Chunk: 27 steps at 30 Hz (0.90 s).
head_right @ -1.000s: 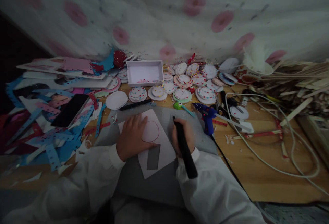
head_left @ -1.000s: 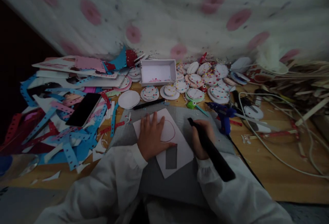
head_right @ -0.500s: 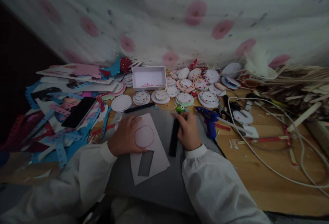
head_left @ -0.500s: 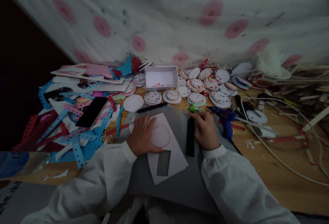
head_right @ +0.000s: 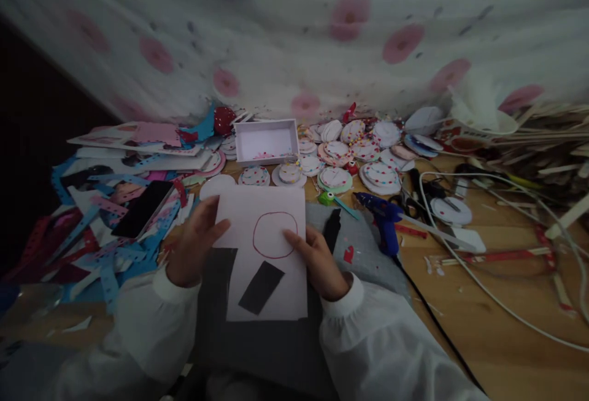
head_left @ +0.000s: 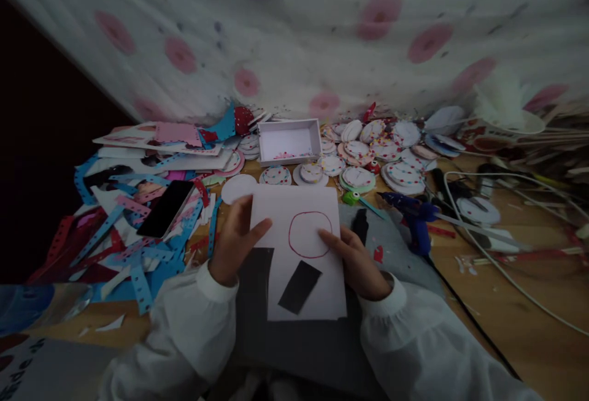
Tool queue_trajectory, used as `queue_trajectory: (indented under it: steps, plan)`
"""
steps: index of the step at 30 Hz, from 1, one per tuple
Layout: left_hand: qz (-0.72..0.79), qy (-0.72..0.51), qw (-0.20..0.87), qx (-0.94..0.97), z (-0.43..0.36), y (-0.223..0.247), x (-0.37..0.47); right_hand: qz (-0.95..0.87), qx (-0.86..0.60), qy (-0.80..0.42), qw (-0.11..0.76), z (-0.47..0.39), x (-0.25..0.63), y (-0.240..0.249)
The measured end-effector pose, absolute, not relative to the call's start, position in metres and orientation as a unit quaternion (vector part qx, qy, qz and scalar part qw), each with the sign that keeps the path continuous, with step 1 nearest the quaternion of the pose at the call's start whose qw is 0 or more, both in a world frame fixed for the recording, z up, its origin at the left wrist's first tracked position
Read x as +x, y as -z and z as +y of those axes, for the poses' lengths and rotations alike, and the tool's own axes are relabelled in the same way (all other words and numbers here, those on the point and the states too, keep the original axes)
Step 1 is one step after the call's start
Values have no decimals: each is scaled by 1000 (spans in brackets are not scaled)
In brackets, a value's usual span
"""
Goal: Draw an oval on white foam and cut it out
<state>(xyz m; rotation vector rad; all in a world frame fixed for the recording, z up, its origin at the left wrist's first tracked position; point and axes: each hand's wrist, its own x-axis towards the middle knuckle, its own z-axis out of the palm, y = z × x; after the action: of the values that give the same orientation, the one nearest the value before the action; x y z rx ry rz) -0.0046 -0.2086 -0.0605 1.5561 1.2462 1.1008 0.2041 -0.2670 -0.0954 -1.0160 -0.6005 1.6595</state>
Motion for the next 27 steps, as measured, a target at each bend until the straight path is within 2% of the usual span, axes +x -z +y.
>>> queue_trajectory:
  steps: [2,3,6,20,27]
  plan:
    - [479,-385,593,521,-208,73,0,-235,-435,-699,517,-268,205,93]
    - [477,-367,642,475,-208,78,1,-229,-440,-700,514,-269,206,92]
    - [476,-340,707,397,-210,89,1,-226,-460,-696,502,-269,205,90]
    - [409,-299,797,329,-217,95,-7,-204,-449,-735,465,-272,202,90]
    - [409,-290,813,295,-218,90,-6,-188,-425,-748,475,-275,203,90]
